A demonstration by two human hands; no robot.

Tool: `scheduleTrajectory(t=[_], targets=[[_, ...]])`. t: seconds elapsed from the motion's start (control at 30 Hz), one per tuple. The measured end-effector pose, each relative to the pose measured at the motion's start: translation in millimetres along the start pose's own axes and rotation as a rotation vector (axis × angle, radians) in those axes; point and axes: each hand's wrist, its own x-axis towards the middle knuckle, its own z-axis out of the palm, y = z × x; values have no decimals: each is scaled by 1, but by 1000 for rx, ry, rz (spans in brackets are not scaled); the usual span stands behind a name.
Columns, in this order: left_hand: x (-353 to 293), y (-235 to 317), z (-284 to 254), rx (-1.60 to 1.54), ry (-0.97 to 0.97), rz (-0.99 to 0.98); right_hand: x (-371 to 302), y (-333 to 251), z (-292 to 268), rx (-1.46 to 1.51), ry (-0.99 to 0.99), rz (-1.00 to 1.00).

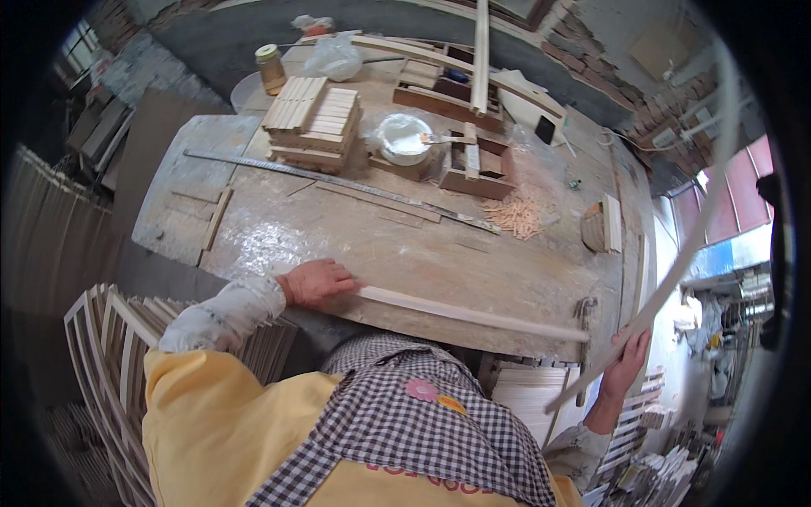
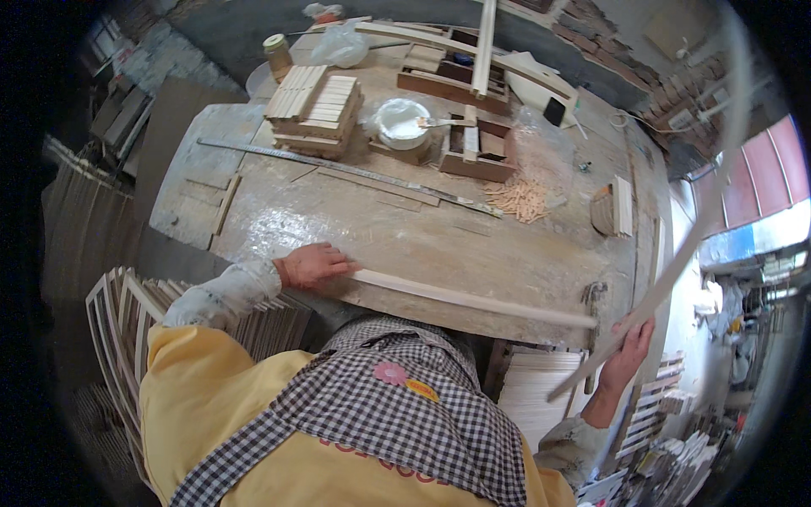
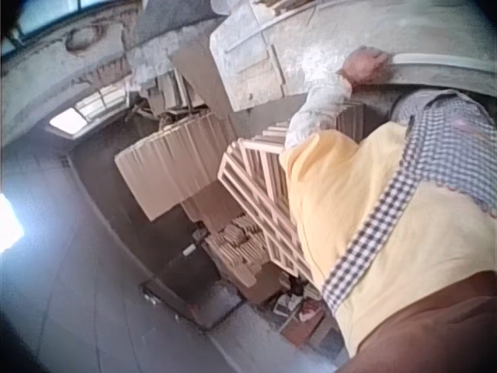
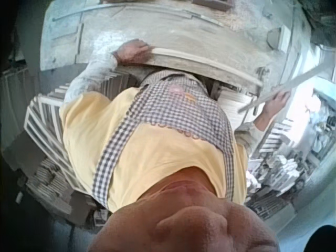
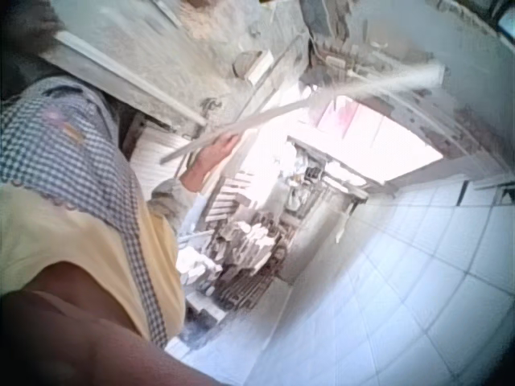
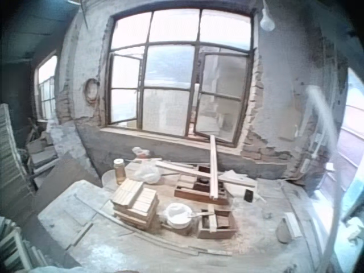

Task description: The person assembles wooden frames by hand, using a hammer to drive nails into the joints. They measure the frames with a ruler, apply glue to the joints, and stack completed frames on the workbench.

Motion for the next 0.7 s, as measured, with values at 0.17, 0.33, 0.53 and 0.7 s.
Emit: scheduleTrajectory(t=[0.17,0.33,0.53,0.7], targets=[[-26,-33,26,114,167,-140,-17,30,65,-393,-644,-1],[10,19,53,258,319,-98,-20,61,142,-487,-1016,-386],[87,90,57,150,458,-39,-15,104,175,-569,-1157,-434],[132,93,72,63,282,-147,-22,146,174,-575,-1226,-540]])
